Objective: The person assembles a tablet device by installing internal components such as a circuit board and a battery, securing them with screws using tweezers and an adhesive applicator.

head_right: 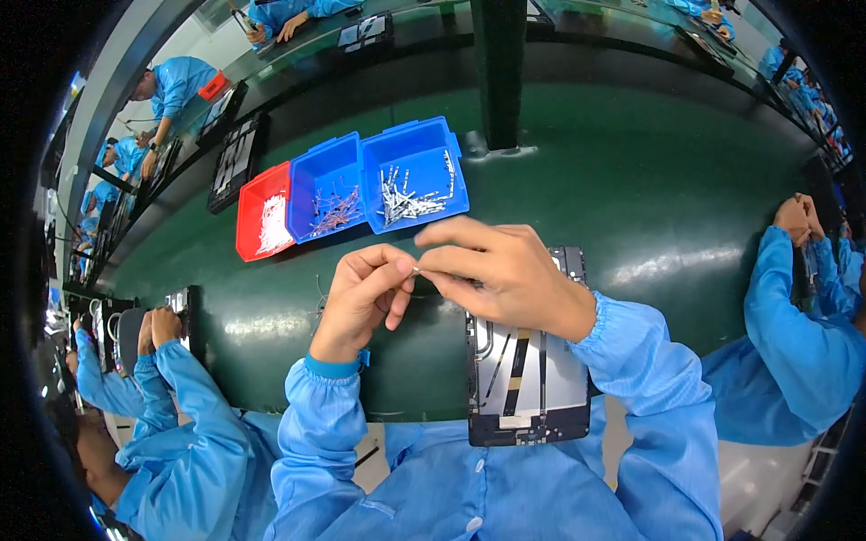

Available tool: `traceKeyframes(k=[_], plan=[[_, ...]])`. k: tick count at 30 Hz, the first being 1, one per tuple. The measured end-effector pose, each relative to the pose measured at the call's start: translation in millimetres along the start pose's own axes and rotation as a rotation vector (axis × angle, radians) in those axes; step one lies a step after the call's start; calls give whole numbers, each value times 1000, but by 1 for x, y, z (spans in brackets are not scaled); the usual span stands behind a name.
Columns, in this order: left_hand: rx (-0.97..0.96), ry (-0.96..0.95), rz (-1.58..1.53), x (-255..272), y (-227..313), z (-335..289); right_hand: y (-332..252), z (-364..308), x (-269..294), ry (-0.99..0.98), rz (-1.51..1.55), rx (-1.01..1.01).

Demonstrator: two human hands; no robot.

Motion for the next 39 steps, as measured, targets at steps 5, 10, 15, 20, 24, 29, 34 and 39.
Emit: traceKeyframes(k=[5,10,15,20,24,29,34,39], plan=[[-632,816,491,33,23,0,-8,-10,20,253,201,-324],[-562,1255,1061,113,40,-15,-4,-30,33,418,553,-694],[-593,1142,1151,79,28,-19,-10,-41,46,396,642,-898],[107,47,708,-26,-6,-59,-22,-83,64,449,570,-928],[278,-101,530,-56,-32,-67,-41,-122,44,489,483,-916],[425,-66,168,-72,-44,-39,-36,-144,27,541,407,-786],[641,-230,141,-100,-44,-19,-40,-132,43,610,554,-849],[-64,-131,312,-116,-10,-5,-49,-77,100,644,573,-651]])
Point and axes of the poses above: each hand's wrist, its own z-axis towards the middle knuckle, its own x-axis out of the back of the hand, y = z × x, the point moved 1 cm from there along z, towards the middle knuckle, and after that the axes turned 2 degrees about x, right-handed, at the moved point
